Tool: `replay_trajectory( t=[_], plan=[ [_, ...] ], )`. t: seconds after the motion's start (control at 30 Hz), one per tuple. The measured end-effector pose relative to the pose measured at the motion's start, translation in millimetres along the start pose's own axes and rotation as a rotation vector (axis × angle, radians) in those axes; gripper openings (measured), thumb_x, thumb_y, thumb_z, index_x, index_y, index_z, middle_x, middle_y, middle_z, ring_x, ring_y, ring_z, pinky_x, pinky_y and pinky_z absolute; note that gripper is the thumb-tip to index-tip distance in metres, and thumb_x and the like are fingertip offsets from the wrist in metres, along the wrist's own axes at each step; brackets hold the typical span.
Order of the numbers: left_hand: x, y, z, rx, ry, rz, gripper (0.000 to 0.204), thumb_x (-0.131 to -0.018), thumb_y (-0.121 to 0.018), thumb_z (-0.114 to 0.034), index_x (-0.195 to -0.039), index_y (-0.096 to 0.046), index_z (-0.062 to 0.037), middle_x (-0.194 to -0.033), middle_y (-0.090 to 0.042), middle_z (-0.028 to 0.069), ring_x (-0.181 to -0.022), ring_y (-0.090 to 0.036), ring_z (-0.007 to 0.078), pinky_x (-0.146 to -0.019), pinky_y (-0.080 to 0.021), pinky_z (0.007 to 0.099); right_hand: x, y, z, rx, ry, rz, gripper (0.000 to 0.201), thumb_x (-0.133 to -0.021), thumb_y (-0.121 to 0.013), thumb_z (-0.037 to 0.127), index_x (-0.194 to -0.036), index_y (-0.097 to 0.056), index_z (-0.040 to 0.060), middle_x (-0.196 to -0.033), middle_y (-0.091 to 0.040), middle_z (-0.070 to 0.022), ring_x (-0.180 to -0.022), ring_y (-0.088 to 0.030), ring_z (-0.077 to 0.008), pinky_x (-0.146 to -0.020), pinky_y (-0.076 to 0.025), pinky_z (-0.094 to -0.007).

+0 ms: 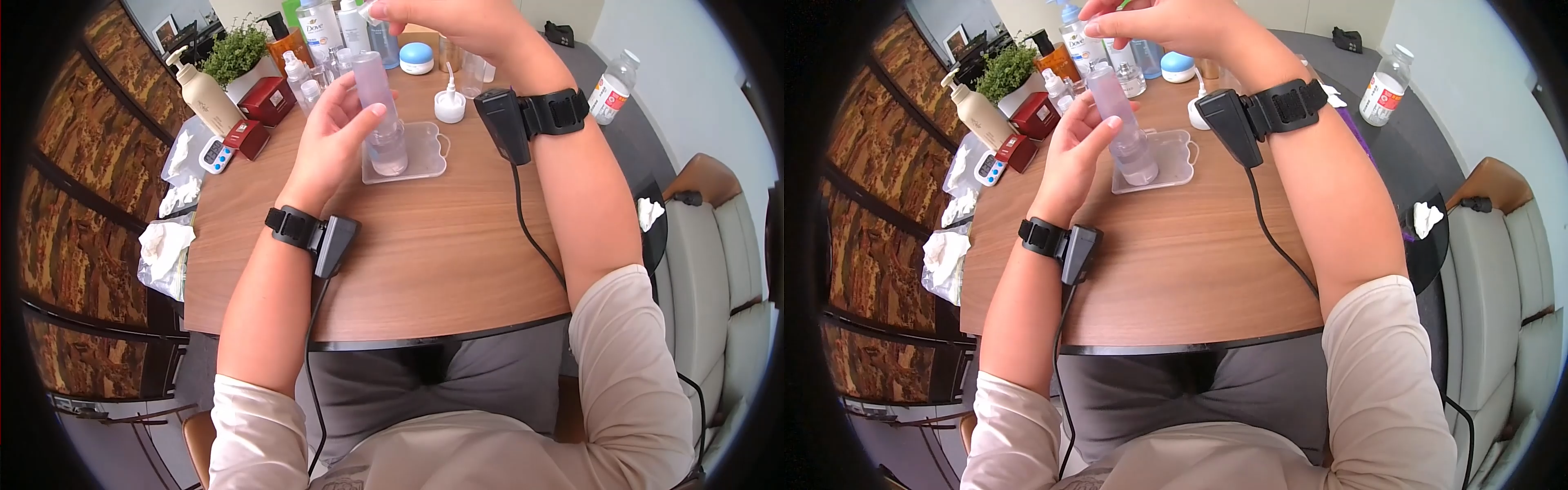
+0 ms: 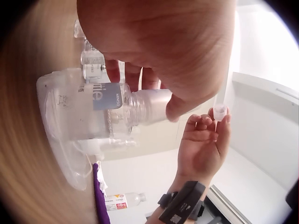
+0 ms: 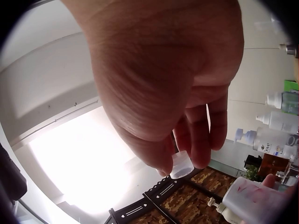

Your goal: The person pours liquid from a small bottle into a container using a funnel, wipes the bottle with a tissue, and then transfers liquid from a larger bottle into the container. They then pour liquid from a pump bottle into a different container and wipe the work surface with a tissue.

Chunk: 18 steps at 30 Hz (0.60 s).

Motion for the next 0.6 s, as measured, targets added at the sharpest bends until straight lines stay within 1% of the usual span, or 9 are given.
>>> replay_trajectory(
  t=[0.07, 0.1, 0.17, 0.2, 0.27, 0.4, 0.5, 0.57, 0.6],
  plan=[
    [3, -3, -5, -0.249, -0.143, -0.049, 0.065, -0.097, -0.077, -0.013, -0.153, -0.045, -0.0001, -0.135, -0.069, 0.0133, -0.123, -0.064, 0.0206, -0.11, -0.048, 0.0372, 3, 2, 0, 0.034, -0.08, -0.042, 0.021, -0.096, -0.077, 0.008, -0.113, -0.074, -0.0041, -0.086, -0.074, -0.0042, -0.072, -0.066, -0.008, -0.064, -0.054, -0.0232],
    [4, -4, -7, -0.248, -0.141, -0.049, 0.065, -0.097, -0.077, -0.013, -0.153, -0.045, -0.0001, -0.135, -0.069, 0.0133, -0.123, -0.064, 0.0206, -0.11, -0.048, 0.0372, 4, 2, -1, 0.034, -0.082, -0.042, 0.021, -0.096, -0.077, 0.008, -0.113, -0.074, -0.0041, -0.086, -0.074, -0.0042, -0.072, -0.066, -0.008, -0.064, -0.054, -0.0232],
    [4, -1, -8, -0.343, -0.049, -0.081, 0.066, -0.098, -0.074, -0.006, -0.154, -0.04, 0.002, -0.135, -0.067, 0.0147, -0.124, -0.064, 0.0207, -0.108, -0.051, 0.037, 3, 3, 2, 0.025, -0.029, -0.035, 0.022, -0.096, -0.077, 0.008, -0.114, -0.074, -0.0039, -0.086, -0.075, -0.0042, -0.072, -0.066, -0.0078, -0.064, -0.054, -0.023],
    [3, 1, -7, -0.343, -0.05, -0.081, 0.066, -0.098, -0.074, -0.006, -0.154, -0.04, 0.002, -0.135, -0.067, 0.0147, -0.124, -0.064, 0.0207, -0.108, -0.051, 0.037, 2, 4, 0, 0.026, -0.028, -0.035, 0.022, -0.096, -0.077, 0.008, -0.114, -0.074, -0.0039, -0.086, -0.075, -0.0042, -0.072, -0.066, -0.0078, -0.064, -0.054, -0.023],
    [0, 3, -3, -0.099, -0.043, -0.048, 0.065, -0.098, -0.075, -0.006, -0.153, -0.041, 0.0012, -0.135, -0.067, 0.0161, -0.127, -0.063, 0.0213, -0.108, -0.051, 0.0371, 0, 3, 0, 0.006, -0.007, -0.02, 0.022, -0.096, -0.076, 0.008, -0.115, -0.074, -0.0037, -0.087, -0.075, -0.0042, -0.072, -0.067, -0.0079, -0.065, -0.054, -0.0227],
    [3, 2, -3, -0.08, -0.061, -0.025, 0.062, -0.098, -0.075, -0.007, -0.151, -0.043, 0.0011, -0.136, -0.068, 0.0162, -0.127, -0.063, 0.0206, -0.109, -0.051, 0.0368, 4, 2, 1, 0.059, -0.095, -0.045, 0.02, -0.096, -0.076, 0.007, -0.114, -0.074, -0.003, -0.089, -0.075, -0.0048, -0.074, -0.068, -0.0082, -0.066, -0.056, -0.0229],
    [2, 3, -3, -0.163, -0.067, 0.02, 0.055, -0.1, -0.071, -0.011, -0.149, -0.049, 0.0002, -0.138, -0.069, 0.0174, -0.13, -0.062, 0.0203, -0.113, -0.046, 0.0378, 0, 0, -4, 0.048, -0.031, -0.003, 0.02, -0.096, -0.076, 0.006, -0.114, -0.074, -0.0028, -0.093, -0.077, -0.0064, -0.079, -0.07, -0.0094, -0.071, -0.058, -0.0235],
    [3, 1, -4, -0.18, -0.049, 0.027, 0.053, -0.1, -0.07, -0.012, -0.148, -0.051, -0.0004, -0.139, -0.069, 0.0164, -0.131, -0.062, 0.0201, -0.113, -0.046, 0.0382, -1, -6, -9, -0.111, -0.029, 0.042, 0.02, -0.095, -0.076, 0.005, -0.114, -0.075, -0.0031, -0.097, -0.078, -0.0078, -0.085, -0.072, -0.0113, -0.076, -0.059, -0.0241],
    [3, 1, -5, -0.181, -0.051, 0.027, 0.053, -0.1, -0.07, -0.012, -0.148, -0.051, -0.0004, -0.139, -0.069, 0.0164, -0.131, -0.062, 0.0201, -0.113, -0.046, 0.0382, 1, -4, -8, -0.022, -0.092, 0.064, 0.023, -0.094, -0.078, 0.006, -0.114, -0.075, -0.003, -0.099, -0.078, -0.0086, -0.089, -0.073, -0.0128, -0.079, -0.059, -0.0255]
  ],
)
Point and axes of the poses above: each hand's wrist, its own x-axis away from the middle knuckle, its own y-axis out of the back of the hand, z = x × y, the point moved 5 cm from there along -x, towards the middle knuckle
